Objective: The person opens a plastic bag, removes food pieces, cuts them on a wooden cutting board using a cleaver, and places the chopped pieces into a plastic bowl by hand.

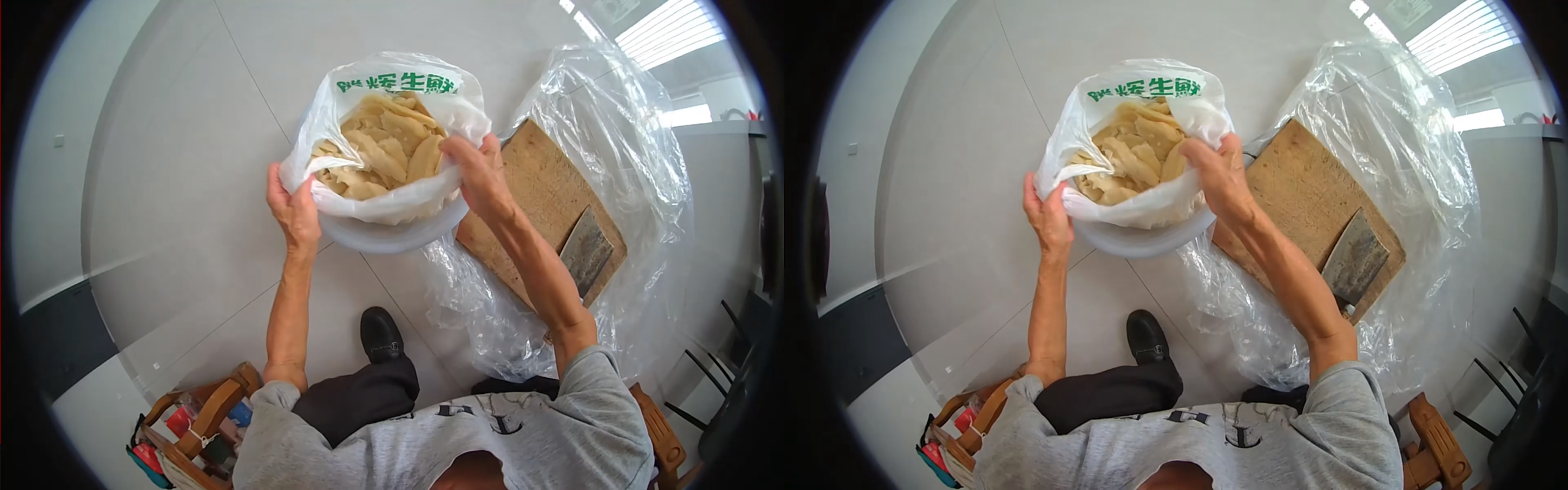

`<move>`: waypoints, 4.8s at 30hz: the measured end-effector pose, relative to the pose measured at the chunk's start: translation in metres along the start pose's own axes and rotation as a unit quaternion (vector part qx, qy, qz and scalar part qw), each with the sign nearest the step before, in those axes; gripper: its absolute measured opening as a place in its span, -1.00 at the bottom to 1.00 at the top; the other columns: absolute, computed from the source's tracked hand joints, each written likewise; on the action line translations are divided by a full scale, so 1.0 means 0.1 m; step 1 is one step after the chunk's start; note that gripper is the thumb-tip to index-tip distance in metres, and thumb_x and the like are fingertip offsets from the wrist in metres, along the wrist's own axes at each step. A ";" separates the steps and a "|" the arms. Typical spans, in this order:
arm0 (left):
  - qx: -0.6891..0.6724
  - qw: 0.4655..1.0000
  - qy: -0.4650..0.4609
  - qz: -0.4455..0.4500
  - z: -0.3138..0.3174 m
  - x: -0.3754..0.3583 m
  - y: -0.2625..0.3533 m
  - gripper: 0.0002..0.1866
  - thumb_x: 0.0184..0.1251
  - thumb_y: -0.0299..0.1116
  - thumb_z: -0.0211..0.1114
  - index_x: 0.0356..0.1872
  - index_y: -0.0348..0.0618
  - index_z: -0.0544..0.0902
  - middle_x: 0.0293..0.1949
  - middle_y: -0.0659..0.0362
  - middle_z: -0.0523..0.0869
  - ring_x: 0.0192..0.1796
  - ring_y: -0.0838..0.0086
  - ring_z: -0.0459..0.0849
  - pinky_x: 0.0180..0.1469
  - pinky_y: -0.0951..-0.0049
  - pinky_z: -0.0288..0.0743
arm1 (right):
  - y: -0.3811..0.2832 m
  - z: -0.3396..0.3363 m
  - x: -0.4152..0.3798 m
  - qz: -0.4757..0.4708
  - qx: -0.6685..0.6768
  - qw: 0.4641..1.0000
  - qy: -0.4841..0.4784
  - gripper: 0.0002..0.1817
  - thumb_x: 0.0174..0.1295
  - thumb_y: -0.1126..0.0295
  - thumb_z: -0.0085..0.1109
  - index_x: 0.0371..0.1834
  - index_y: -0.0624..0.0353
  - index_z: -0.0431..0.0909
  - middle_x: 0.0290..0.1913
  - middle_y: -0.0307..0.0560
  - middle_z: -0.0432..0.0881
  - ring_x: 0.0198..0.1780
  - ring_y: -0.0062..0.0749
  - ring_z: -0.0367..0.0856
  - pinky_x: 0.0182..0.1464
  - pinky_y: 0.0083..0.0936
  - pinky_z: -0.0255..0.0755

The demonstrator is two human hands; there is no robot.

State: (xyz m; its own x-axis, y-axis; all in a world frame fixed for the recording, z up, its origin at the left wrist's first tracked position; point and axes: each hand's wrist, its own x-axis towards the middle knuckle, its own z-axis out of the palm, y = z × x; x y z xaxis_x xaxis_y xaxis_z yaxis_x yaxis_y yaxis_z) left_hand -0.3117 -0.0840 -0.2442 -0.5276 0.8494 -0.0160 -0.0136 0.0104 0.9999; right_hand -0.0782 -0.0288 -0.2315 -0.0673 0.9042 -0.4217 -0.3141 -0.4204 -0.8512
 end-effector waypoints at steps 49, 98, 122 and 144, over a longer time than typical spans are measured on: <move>-0.007 0.926 -0.114 -0.361 -0.11 -0.14 -0.56 -0.54 0.17 -0.43 0.22 0.10 -0.27 0.36 -0.01 0.02 0.51 0.06 0.22 0.54 0.04 0.08 0.54 | -0.38 -2.65 -2.26 -0.201 -0.451 0.865 0.092 -0.88 -0.04 0.54 0.12 -0.45 0.29 0.38 -0.45 0.17 0.52 -0.33 0.13 0.51 -0.32 -0.20 0.37; 0.283 0.835 -0.468 0.058 1.86 -1.66 -0.28 -0.72 0.42 -0.41 -0.04 -0.08 -0.36 0.57 -0.34 0.19 0.66 -0.31 0.59 0.54 -0.23 0.55 0.43 | 0.01 -3.17 -2.34 -0.261 -0.213 0.919 0.207 -0.76 0.14 0.65 -0.08 -0.18 0.22 0.52 -0.21 -0.07 0.62 -0.12 -0.23 0.56 0.00 -0.51 0.41; 0.045 0.765 -0.600 0.230 4.23 -2.80 0.08 -0.76 0.35 -0.35 0.08 -0.34 -0.38 0.56 -0.62 0.05 0.54 -0.62 0.50 0.40 -0.51 0.38 0.30 | -1.47 -3.58 -3.14 -0.558 -0.003 0.745 0.366 -0.81 0.39 0.28 -0.06 -0.28 0.17 0.38 -0.55 -0.28 0.28 -0.54 -0.62 0.21 -0.54 -0.71 0.06; 0.244 0.544 -0.635 0.492 4.39 -3.01 -0.71 -0.27 -0.10 -0.39 0.47 0.19 -0.19 0.37 0.22 -0.11 0.38 0.18 0.05 0.45 0.15 0.27 0.42 | 0.12 -4.57 -3.45 0.020 -0.682 0.612 0.400 -0.49 0.06 0.43 0.24 0.14 0.14 0.39 0.13 0.09 0.46 0.16 -0.11 0.43 0.13 -0.24 0.35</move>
State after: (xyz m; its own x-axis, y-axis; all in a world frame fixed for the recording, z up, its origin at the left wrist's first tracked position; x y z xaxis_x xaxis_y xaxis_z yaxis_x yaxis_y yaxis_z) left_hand 0.2209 -0.1084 -0.3078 0.9398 0.2482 0.2349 0.1363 -0.9026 0.4082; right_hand 0.3737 -0.3799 -0.2392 0.6076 0.7942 -0.0040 0.7919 -0.6062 -0.0742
